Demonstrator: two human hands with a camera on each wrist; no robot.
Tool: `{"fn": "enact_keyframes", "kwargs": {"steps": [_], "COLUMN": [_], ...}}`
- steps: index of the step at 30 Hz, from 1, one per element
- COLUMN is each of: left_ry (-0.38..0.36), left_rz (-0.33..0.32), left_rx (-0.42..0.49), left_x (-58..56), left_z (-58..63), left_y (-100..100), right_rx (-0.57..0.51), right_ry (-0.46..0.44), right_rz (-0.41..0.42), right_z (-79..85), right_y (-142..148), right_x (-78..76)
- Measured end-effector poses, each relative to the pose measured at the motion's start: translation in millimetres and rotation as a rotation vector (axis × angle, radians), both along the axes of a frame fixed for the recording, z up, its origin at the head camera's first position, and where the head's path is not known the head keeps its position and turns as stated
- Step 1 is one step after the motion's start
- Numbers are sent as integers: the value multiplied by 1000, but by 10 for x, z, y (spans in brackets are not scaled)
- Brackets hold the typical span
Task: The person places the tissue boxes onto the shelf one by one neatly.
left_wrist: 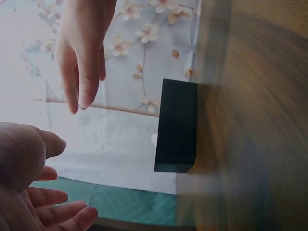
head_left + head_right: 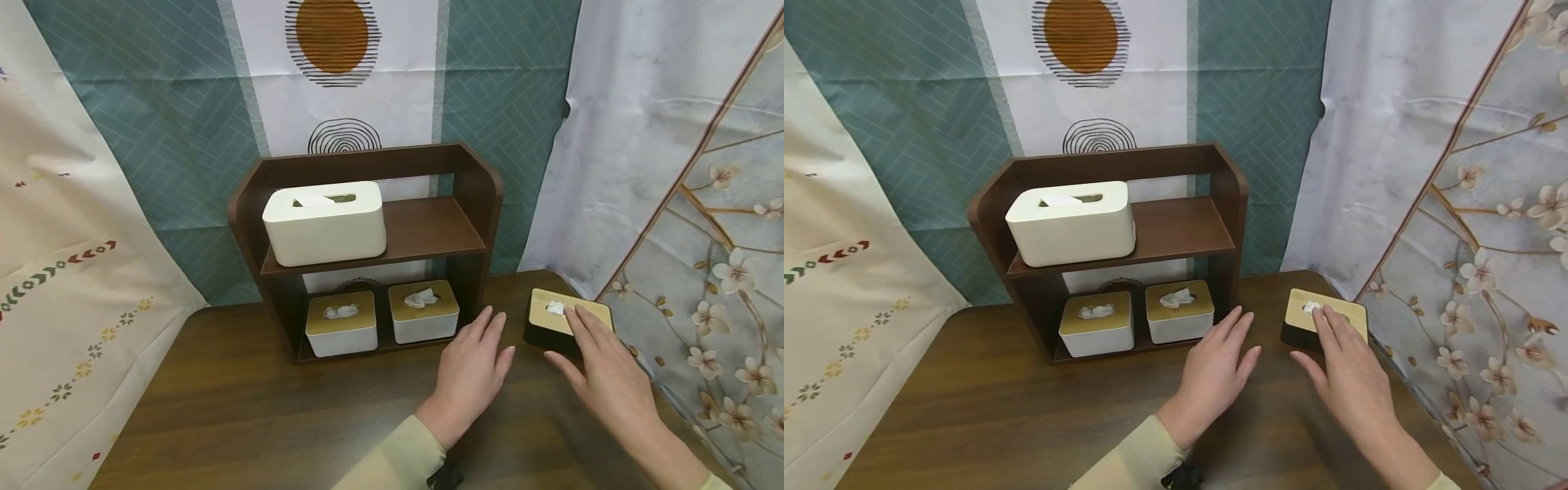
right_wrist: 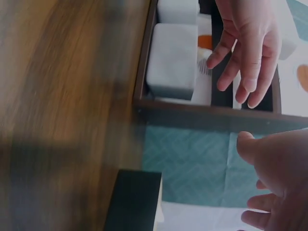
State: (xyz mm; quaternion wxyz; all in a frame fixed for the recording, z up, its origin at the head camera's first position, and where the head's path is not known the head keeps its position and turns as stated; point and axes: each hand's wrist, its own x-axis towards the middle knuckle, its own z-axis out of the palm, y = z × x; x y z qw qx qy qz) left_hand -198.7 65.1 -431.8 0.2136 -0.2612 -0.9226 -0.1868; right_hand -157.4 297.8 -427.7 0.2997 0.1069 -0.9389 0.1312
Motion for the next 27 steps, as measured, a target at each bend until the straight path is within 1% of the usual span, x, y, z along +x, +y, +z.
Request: {"fn": "enact_keyframes", "kwargs": {"steps": [9,15,21,27], "left_ry": [-3,-17,-47,-52], "left_rz": [-35,-43,-57,-53], "left_rx": [-50,-88,-161,-239], "left_x": [-145,-284,-412,-478], "left_z": [-56,-113,-188,-242], "left_y": [311,471,610,732], "right_rx": [23,23,29,27], "right_ry": [-26,-60,-110,-131], "right_rz": [-55,-100,-148,-162], "right_z": [-71,-156,-290,-405], "right_y": [248,375,523,652], "right_x": [-40,-73,-103,-113]}}
